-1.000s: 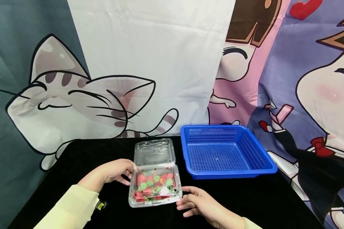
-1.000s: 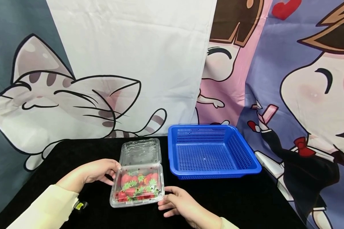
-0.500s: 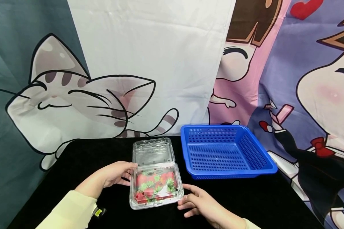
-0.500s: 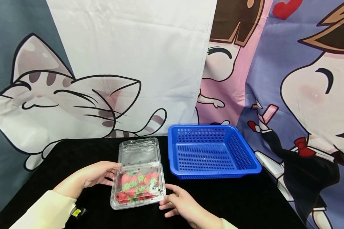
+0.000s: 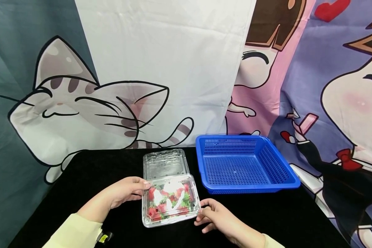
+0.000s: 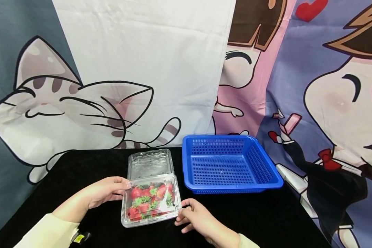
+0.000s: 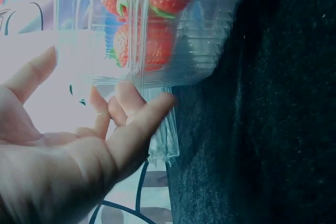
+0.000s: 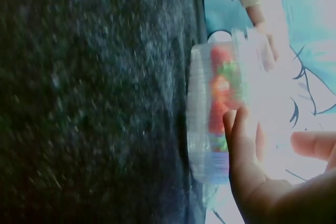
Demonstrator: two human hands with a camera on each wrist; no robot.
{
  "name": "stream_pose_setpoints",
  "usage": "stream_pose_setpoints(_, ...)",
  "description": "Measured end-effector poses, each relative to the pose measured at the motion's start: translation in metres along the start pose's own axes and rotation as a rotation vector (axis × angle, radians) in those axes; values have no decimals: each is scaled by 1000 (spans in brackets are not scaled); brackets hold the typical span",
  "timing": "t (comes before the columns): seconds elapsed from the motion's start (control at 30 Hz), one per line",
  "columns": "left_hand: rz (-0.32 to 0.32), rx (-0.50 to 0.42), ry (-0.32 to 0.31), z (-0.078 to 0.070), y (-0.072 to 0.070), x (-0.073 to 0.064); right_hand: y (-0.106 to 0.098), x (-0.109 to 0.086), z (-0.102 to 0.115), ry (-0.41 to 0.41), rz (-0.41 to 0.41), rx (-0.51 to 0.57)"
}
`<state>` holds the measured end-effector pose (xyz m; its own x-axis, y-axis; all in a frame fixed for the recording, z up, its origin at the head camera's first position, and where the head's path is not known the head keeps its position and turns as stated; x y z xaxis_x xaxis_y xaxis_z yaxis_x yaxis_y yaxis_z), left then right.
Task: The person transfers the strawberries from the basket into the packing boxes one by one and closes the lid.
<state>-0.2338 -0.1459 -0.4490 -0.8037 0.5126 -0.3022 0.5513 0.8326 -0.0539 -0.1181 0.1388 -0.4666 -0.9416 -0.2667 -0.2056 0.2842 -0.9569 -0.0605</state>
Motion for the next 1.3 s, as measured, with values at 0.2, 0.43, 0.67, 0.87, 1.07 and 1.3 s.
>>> stream_pose_setpoints(0.2, 58, -83, 49, 2, 4, -12, -5, 6, -1, 9, -8, -31)
stream_pose_setpoints(0.43, -14, -97, 25, 14, 5, -16, -6, 10, -3, 30, 1, -52)
stream_pose_setpoints(0.67, -66, -164, -19, 23, 11, -22, -7, 13, -5, 36, 12, -91)
stream_pose_setpoints(0.87, -4, -250, 48, 17, 20, -26, -8, 12, -4, 31, 15, -113)
stream_pose_setpoints(1.07, -47, -311, 65, 14, 24, -26, -8, 11, -3, 18, 23, -67)
stream_pose_setpoints(1.3, -94, -320, 53, 12, 26, -27, -8, 11, 0, -11, 36, -40)
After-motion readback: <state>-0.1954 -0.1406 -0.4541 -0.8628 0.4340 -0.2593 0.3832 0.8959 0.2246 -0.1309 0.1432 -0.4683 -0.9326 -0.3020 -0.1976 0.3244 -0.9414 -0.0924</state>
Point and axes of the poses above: each hand's wrist, its own x-axis towards the middle knuckle, its own y-axis out of the palm, z = x × y, the point moved 6 cm from there along x, towards the middle knuckle, and after that the axes turned 4 degrees about -x, right-handed, at the moved point
